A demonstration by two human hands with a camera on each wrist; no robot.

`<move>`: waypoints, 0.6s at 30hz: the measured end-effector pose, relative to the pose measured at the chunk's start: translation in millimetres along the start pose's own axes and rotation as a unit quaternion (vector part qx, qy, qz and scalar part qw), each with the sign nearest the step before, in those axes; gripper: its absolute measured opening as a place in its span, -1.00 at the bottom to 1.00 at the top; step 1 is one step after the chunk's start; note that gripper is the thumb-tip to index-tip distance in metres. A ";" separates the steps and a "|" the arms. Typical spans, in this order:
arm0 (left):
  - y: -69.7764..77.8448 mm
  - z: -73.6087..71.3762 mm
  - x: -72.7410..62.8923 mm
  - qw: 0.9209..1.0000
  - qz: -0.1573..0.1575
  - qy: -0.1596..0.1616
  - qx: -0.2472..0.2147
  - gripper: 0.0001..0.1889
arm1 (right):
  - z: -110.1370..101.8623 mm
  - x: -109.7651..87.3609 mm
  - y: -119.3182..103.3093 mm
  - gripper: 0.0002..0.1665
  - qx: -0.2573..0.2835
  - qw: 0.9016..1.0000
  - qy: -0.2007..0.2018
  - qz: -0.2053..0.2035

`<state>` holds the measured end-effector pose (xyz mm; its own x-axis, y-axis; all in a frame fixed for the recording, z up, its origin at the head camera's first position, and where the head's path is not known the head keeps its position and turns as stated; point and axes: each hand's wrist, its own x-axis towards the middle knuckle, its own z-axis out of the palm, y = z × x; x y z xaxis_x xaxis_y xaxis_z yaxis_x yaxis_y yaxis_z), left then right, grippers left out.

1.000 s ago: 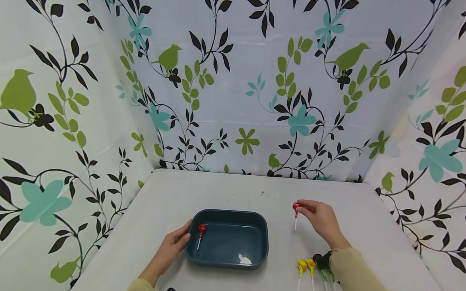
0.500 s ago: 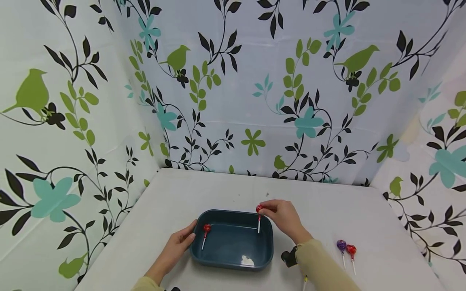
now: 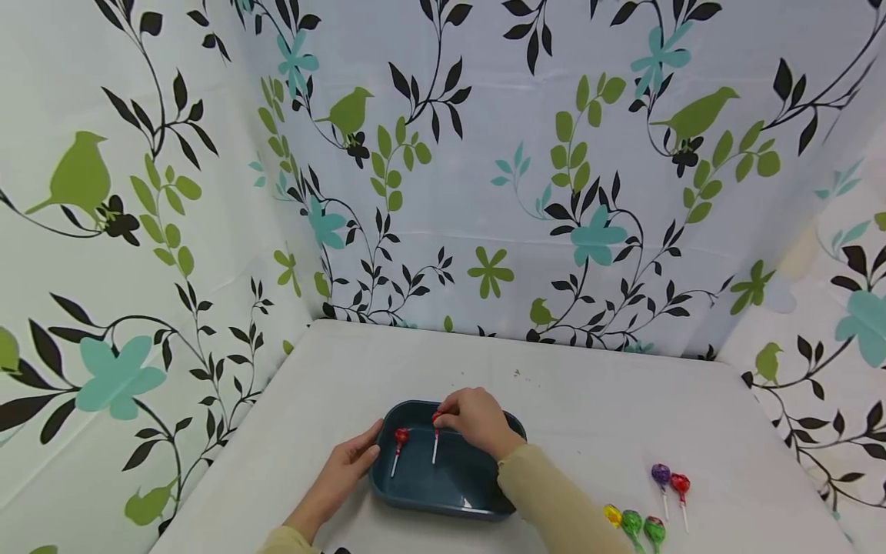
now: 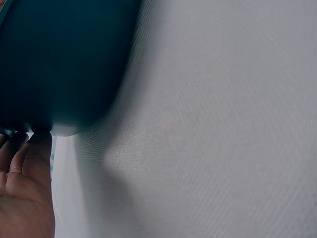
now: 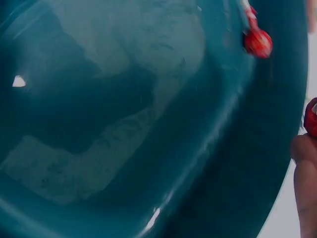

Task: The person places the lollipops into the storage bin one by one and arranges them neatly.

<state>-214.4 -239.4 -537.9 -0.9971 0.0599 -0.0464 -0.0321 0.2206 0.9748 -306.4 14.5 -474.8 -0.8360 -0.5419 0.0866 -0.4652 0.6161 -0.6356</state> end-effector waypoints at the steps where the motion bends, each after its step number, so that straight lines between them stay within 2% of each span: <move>1: -0.2 -0.1 0.2 1.000 0.000 -0.001 -0.001 -0.47 | 3.8 3.1 -2.2 -0.83 -0.003 1.000 -0.011 -0.003; 7: -1.1 0.2 1.3 1.000 -0.002 -0.004 -0.010 -0.47 | 18.8 19.2 -14.8 -0.87 -0.048 0.997 -0.059 -0.024; 11: -1.7 0.4 1.6 1.000 -0.001 -0.009 -0.012 -0.48 | 26.0 27.6 -20.1 -0.89 -0.070 0.994 -0.086 -0.015; 18: 0.5 -1.0 -0.1 1.000 -0.008 -0.006 -0.012 -0.48 | 41.6 37.3 -18.8 -0.87 -0.088 0.990 -0.108 -0.018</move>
<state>-214.3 -240.2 -537.2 -0.9955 0.0693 -0.0644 -0.0495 0.1984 0.9789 -316.8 -41.1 -491.6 -0.7452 -0.6628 -0.0725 -0.5524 0.6746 -0.4897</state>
